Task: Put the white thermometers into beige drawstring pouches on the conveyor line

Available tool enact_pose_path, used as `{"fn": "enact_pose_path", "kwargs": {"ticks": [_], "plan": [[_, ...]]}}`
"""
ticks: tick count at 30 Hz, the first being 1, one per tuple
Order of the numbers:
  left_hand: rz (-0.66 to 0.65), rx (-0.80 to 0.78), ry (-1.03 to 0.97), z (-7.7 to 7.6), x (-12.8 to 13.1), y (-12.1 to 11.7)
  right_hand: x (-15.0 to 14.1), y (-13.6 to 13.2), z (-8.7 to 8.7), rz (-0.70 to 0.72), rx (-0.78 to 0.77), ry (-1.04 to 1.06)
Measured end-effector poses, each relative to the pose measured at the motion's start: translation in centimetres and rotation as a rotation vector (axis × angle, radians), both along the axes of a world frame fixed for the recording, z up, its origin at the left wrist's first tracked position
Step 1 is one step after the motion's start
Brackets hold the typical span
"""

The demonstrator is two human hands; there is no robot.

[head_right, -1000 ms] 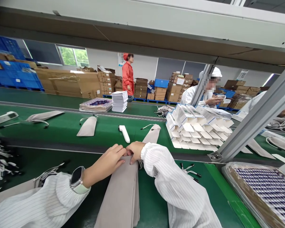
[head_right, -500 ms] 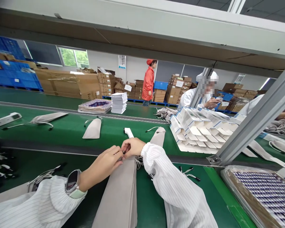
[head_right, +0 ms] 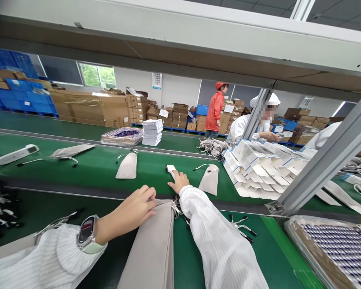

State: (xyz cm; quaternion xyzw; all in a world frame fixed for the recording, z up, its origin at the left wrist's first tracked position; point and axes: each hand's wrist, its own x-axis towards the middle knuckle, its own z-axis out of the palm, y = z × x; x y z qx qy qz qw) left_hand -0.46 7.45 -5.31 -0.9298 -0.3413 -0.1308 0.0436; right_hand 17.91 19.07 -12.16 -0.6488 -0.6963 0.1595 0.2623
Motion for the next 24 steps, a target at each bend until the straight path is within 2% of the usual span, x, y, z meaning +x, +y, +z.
{"fn": "enact_pose_path", "kwargs": {"ticks": [6, 8, 10, 14, 16, 19, 21, 24], "plan": [[-0.333, -0.335, -0.276, 3.1, 0.5, -2.5, 0.2, 0.5, 0.0, -0.076, 0.0, 0.084], [-0.4, -0.387, -0.329, 3.8, 0.7, -3.2, 0.5, 0.7, 0.2, -0.112, -0.018, 0.172], [-0.42, -0.419, -0.328, 3.7, 0.7, -3.2, 0.7, 0.9, 0.6, -0.133, -0.045, 0.297], [-0.312, -0.428, -0.278, 2.1, 0.4, -1.3, 0.5, 0.5, 3.0, -0.095, -0.058, 0.602], [-0.228, -0.421, -0.296, 1.4, 0.2, -0.1, 0.1, -0.4, 5.0, 0.039, -0.048, 0.903], [-0.141, -0.461, -0.378, 0.8, -0.1, 0.8, -0.7, -2.6, 8.1, 0.341, -0.102, 1.301], [-0.104, -0.486, -0.437, 0.7, -0.1, 0.8, -1.2, -4.0, 9.6, 0.456, -0.141, 1.341], [-0.051, -0.468, -0.524, 0.6, -0.1, 0.8, -1.8, -5.2, 10.5, 0.483, -0.144, 1.316]]}}
